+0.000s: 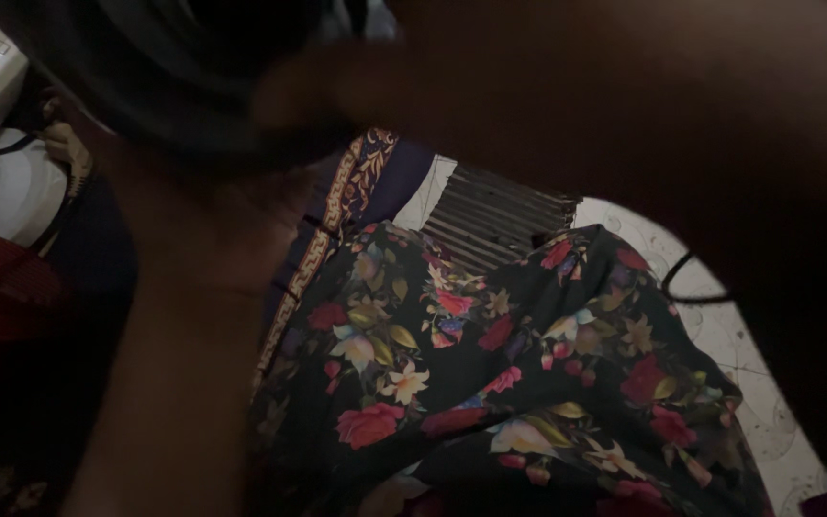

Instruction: The person services a vacuum cleaner by hand, opening and handling its dust cup, then picking up and fitting together the hose, wand, and attachment pieces on a bed. They repeatedly join and separate the gray tube sections and the metal nozzle while working on their lap.

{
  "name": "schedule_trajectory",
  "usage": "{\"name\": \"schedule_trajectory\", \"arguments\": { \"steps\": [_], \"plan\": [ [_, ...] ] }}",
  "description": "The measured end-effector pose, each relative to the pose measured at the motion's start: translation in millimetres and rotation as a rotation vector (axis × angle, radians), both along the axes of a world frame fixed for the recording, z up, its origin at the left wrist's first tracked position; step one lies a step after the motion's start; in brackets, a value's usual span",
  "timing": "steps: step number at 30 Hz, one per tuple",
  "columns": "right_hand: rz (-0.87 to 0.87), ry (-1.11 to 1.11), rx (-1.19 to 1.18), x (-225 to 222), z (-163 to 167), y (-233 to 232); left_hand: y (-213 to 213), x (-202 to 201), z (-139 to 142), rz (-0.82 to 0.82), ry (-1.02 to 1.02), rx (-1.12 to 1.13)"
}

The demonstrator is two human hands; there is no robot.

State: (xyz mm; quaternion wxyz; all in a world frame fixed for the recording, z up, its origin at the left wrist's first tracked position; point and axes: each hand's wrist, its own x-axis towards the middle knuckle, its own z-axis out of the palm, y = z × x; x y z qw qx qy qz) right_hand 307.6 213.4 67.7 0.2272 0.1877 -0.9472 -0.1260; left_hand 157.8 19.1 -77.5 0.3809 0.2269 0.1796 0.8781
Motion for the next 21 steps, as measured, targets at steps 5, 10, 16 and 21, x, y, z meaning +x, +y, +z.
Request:
{"name": "schedule_trajectory", "arguments": {
  "steps": [5,10,16,21],
  "plan": [
    [0.065,-0.180,-0.461,-9,-10,-5,-2,1,3,-0.041,-0.007,0.062],
    [0.014,-0.145,-0.882,-13,-16,-30,2,5,-9,0.011,-0.078,-0.010],
    [-0.008,0.013,-0.977,-17,-13,-41,1,3,-18,-0.008,0.098,0.053],
    [0.020,0.131,-0.858,-12,-11,-47,4,2,-20,-0.036,-0.087,0.159]
  ]
}}
